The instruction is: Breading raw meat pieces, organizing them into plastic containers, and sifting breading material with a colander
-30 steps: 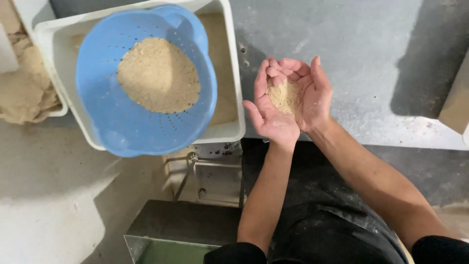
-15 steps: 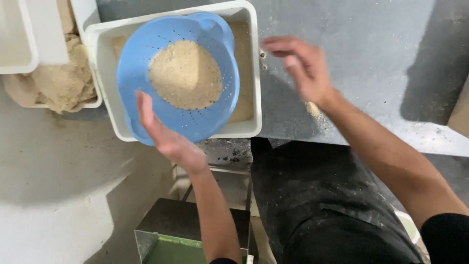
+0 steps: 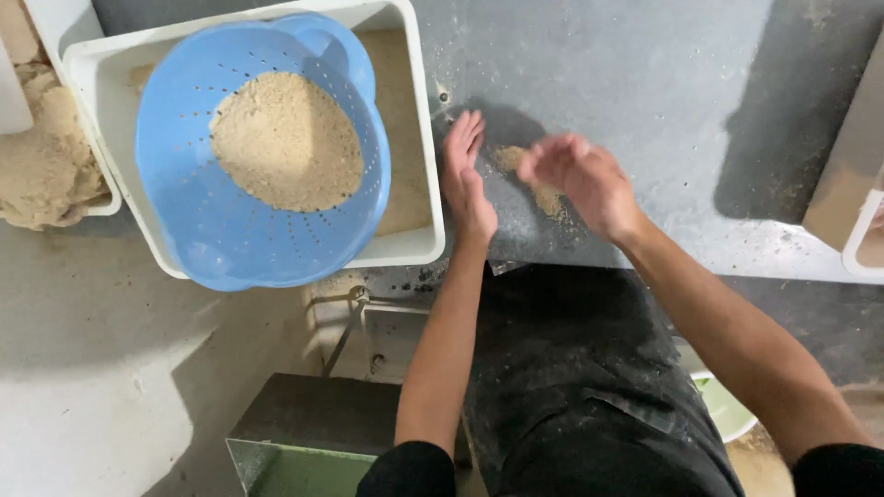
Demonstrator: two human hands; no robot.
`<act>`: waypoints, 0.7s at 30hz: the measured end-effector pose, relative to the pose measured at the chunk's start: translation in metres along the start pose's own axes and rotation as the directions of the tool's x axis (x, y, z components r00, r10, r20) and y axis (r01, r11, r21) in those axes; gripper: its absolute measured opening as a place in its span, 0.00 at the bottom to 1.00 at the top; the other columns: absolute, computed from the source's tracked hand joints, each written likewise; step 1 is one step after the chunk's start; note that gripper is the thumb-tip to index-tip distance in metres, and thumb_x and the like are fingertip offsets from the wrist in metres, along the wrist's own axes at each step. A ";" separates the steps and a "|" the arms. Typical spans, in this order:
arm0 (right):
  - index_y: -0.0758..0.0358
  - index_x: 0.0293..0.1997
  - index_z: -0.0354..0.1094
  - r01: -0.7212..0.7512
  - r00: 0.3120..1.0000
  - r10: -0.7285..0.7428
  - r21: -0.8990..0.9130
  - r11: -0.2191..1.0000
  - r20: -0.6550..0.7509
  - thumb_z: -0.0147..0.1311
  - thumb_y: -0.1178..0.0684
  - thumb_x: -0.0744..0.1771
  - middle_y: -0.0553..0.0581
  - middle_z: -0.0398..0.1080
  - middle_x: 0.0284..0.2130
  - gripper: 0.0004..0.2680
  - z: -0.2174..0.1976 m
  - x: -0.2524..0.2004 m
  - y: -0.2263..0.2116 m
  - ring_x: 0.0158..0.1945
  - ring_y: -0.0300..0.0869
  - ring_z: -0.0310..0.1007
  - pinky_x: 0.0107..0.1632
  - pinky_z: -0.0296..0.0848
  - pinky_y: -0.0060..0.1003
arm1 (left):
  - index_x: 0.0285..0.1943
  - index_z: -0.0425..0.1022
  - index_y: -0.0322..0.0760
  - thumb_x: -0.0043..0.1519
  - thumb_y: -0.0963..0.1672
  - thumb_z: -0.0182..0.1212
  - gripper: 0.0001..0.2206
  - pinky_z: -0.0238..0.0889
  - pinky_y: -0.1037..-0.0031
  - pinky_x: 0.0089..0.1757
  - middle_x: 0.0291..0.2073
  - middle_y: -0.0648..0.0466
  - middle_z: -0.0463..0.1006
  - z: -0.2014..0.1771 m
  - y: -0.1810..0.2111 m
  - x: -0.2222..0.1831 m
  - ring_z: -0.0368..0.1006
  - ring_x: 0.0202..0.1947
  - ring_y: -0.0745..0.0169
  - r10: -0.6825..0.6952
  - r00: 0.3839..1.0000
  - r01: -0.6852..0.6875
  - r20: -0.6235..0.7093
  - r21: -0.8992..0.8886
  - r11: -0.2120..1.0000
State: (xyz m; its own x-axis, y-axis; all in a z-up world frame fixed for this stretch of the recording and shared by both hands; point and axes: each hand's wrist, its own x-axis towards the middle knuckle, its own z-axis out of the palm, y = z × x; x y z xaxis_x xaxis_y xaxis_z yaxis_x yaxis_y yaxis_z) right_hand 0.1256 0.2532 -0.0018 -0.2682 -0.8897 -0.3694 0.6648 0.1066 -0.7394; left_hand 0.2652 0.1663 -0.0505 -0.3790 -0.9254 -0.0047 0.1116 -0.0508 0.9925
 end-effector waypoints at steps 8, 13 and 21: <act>0.74 0.59 0.69 -0.891 0.452 0.801 0.252 0.379 0.394 0.38 0.41 0.72 0.73 0.76 0.52 0.22 -0.073 -0.109 0.124 0.56 0.59 0.78 0.60 0.76 0.51 | 0.63 0.74 0.38 0.63 0.69 0.37 0.42 0.78 0.62 0.49 0.45 0.45 0.84 0.049 -0.027 -0.002 0.82 0.48 0.48 -0.114 0.835 -0.027 0.538 0.247 0.969; 0.78 0.61 0.67 -0.679 0.627 0.631 0.717 0.156 0.457 0.43 0.41 0.72 0.85 0.65 0.60 0.23 -0.087 -0.084 0.143 0.65 0.72 0.67 0.62 0.70 0.62 | 0.50 0.79 0.44 0.52 0.74 0.43 0.44 0.80 0.69 0.38 0.31 0.52 0.85 0.051 -0.038 -0.043 0.84 0.35 0.54 -0.177 0.710 -0.064 0.681 0.313 0.948; 0.65 0.58 0.71 -0.435 0.832 0.441 0.889 0.142 0.337 0.44 0.47 0.71 0.70 0.70 0.50 0.15 -0.138 -0.135 0.251 0.57 0.65 0.69 0.63 0.62 0.64 | 0.45 0.77 0.42 0.56 0.73 0.35 0.42 0.78 0.67 0.37 0.29 0.50 0.84 0.044 -0.006 -0.100 0.83 0.35 0.51 -0.270 0.652 -0.089 0.708 0.425 0.901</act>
State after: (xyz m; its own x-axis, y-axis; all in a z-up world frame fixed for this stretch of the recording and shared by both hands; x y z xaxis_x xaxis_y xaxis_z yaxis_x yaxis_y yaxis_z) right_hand 0.2326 0.4608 -0.2151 0.3048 -0.8426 -0.4440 0.8310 0.0075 0.5563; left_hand 0.2618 0.2759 -0.0506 -0.9280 -0.3236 -0.1845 -0.2565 0.1960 0.9464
